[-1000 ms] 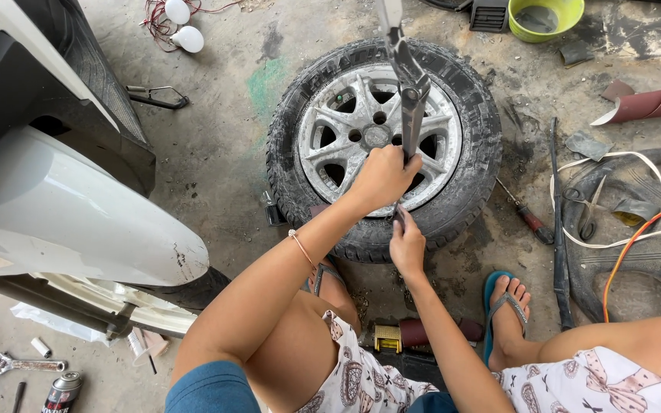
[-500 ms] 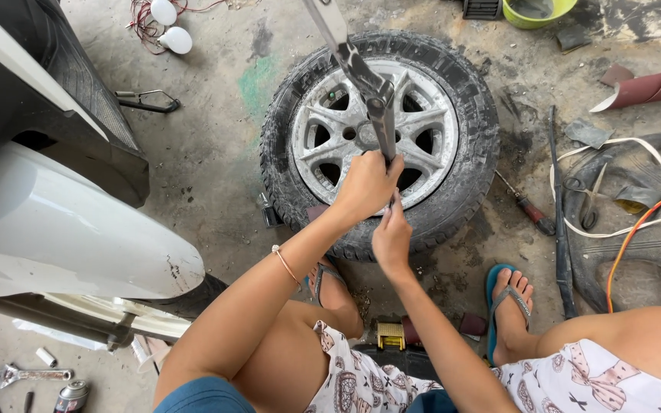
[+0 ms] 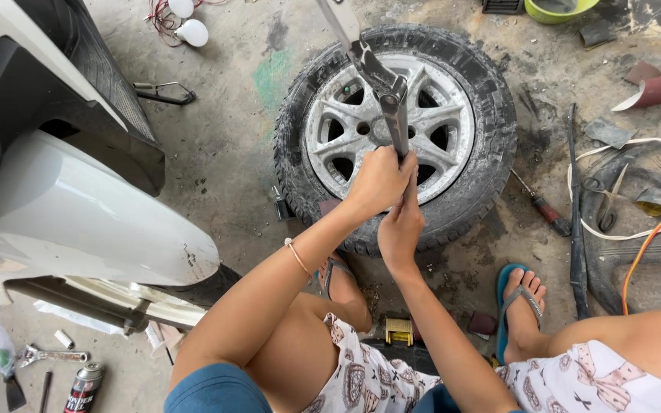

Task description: The person sits on the floor and sands the surface of a car wheel rim using a sanding block. They hold the rim steady with one hand while rubbing the sanding block against the spokes and edges.

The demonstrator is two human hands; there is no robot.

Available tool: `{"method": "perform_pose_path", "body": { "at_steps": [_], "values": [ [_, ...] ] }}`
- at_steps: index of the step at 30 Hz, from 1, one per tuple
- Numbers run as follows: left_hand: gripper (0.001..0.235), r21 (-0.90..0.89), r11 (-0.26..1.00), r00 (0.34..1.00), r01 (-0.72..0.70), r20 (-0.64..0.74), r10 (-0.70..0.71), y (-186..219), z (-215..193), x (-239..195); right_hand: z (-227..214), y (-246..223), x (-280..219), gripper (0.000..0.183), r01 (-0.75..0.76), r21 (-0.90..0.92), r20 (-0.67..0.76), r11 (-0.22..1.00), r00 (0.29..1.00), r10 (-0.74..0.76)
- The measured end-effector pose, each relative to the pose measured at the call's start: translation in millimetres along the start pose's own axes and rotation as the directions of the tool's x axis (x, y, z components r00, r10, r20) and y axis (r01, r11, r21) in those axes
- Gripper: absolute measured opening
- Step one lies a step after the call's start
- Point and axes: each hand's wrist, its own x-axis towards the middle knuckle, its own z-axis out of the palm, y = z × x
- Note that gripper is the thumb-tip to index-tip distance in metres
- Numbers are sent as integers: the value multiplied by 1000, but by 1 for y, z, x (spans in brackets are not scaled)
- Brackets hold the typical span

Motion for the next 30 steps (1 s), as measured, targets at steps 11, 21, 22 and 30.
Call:
{"method": "perform_pose_path", "body": {
  "at_steps": [11,21,22,30],
  "values": [
    [50,60,998,1000,-14,27,12,-14,-10,-10,15,15,-21,55,175,-72,-105,982,978,-182],
    [53,33,996,994,86,60,-88,21,-39,-35,9,-24,-21,60,255,-62,-124,965,957,-261],
    [53,48,996,994,80,73,-83,30,-43,-41,13,-7,-21,60,245,-54,-141,968,958,-250],
    [39,58,998,998,1,56,-5,-6,-39,-44,5,-16,-20,60,149,72,-101,986,985,-142]
  ]
}}
